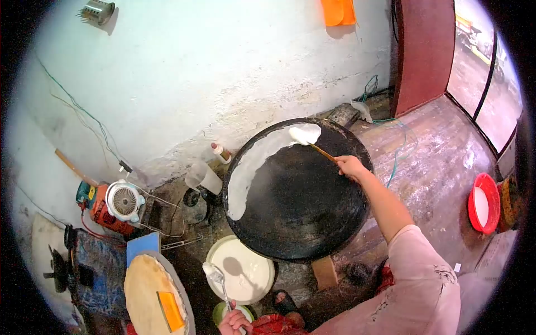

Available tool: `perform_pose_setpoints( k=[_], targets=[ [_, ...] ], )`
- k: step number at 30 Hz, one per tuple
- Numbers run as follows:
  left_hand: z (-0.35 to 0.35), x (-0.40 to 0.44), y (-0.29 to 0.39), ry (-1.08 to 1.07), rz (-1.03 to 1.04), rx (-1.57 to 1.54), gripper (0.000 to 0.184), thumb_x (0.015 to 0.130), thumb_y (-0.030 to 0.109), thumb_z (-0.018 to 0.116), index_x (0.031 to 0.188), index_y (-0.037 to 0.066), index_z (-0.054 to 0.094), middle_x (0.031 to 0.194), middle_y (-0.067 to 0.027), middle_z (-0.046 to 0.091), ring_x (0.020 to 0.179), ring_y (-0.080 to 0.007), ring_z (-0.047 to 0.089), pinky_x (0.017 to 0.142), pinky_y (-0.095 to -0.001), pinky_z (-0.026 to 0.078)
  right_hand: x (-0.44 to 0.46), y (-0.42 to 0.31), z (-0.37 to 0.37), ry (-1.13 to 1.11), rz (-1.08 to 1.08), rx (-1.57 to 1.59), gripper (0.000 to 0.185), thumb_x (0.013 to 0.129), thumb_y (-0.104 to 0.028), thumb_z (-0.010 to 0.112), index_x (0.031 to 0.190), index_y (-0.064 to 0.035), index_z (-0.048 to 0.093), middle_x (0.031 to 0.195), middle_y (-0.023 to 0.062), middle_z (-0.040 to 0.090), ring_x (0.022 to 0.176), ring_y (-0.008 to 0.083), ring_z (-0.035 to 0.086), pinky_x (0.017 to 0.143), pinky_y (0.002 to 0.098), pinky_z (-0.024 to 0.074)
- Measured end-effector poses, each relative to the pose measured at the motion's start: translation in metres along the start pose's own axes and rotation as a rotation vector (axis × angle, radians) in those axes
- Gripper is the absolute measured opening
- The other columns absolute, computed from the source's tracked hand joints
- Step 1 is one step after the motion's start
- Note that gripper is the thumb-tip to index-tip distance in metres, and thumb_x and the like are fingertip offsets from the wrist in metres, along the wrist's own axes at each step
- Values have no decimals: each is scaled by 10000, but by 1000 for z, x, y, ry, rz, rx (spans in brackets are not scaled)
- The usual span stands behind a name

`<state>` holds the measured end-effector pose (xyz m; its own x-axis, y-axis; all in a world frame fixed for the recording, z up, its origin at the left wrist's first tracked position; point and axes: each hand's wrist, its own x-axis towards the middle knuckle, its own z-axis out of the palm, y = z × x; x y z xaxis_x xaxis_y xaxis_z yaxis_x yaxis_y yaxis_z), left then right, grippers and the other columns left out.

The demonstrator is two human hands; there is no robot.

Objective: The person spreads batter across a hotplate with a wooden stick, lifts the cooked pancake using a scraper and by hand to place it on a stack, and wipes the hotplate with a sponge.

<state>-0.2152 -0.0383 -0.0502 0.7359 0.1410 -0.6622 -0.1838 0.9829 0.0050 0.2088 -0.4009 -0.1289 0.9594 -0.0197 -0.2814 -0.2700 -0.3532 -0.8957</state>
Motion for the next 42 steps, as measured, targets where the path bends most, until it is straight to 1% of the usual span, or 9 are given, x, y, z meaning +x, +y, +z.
perform_pose_setpoints(
  k=[3, 7, 10, 14, 20, 21, 30, 32, 42],
  targets=[
    [-6, 5, -7, -2, 19, 98, 205, 885, 122, 349, 695, 66, 398, 557, 0, 366, 449, -112, 338, 422, -212, 370, 11, 18, -8, 209, -1, -85, 273, 855, -190, 484, 1083, -107, 610, 862, 131, 648, 720, 240, 623, 657, 340, 479],
    [-20, 11, 3, 35, -5, 179, 215, 892, 191, 376, 727, 56, 405, 581, -3, 369, 474, -114, 343, 443, -224, 369, 8, 9, 29, 38, -151, -277, 295, 816, -243, 519, 1073, -138, 619, 975, 167, 614, 894, 334, 584, 805, 377, 459],
    [-28, 12, 8, 10, -77, 58, 216, 885, 226, 406, 743, 63, 405, 585, 1, 364, 483, -108, 343, 448, -218, 359, -28, -11, 17, -21, -169, -412, 271, 819, -268, 512, 1058, -218, 630, 978, 135, 624, 908, 304, 592, 796, 380, 465],
    [-25, 2, 3, -42, -50, 110, 211, 891, 225, 417, 757, 63, 402, 601, 2, 353, 513, -106, 351, 453, -224, 351, -33, 23, 0, 358, -45, -381, 311, 843, -247, 454, 1125, -254, 585, 993, 111, 624, 887, 288, 606, 769, 408, 476],
    [-27, 4, 5, -79, -6, 109, 173, 903, 186, 418, 823, 33, 419, 644, -16, 350, 532, -125, 345, 463, -235, 344, -40, 0, 73, 62, -168, -373, 274, 847, -262, 509, 1095, -210, 613, 952, 118, 637, 858, 260, 615, 768, 352, 477],
    [-31, 9, 5, 26, 131, 177, 293, 910, 142, 377, 1139, -9, 481, 686, -26, 421, 509, -83, 377, 425, -207, 332, -49, -20, 68, 80, -115, -404, 277, 852, -257, 507, 1106, -212, 608, 973, 112, 634, 862, 255, 614, 771, 354, 476],
    [-34, 5, 8, -10, 65, 54, 306, 930, 193, 368, 1136, 1, 488, 692, -50, 423, 513, -99, 370, 411, -216, 324, -78, -31, 48, -17, -154, -529, 298, 839, -288, 492, 1120, -254, 588, 1015, 85, 623, 911, 274, 596, 782, 367, 475],
    [-36, 5, 9, -55, 30, 56, 298, 927, 196, 373, 1104, -2, 509, 683, -56, 432, 501, -99, 369, 401, -213, 326, -66, -5, 43, 210, -60, -421, 291, 849, -264, 476, 1112, -227, 594, 1002, 102, 624, 896, 281, 602, 762, 372, 479],
    [-40, 3, 11, -40, 83, 117, 285, 919, 164, 364, 1100, -8, 502, 693, -74, 446, 507, -110, 374, 396, -213, 314, -90, -30, 68, -5, -258, -555, 270, 838, -305, 507, 1080, -248, 614, 950, 75, 640, 850, 270, 611, 729, 357, 491]
  ],
)
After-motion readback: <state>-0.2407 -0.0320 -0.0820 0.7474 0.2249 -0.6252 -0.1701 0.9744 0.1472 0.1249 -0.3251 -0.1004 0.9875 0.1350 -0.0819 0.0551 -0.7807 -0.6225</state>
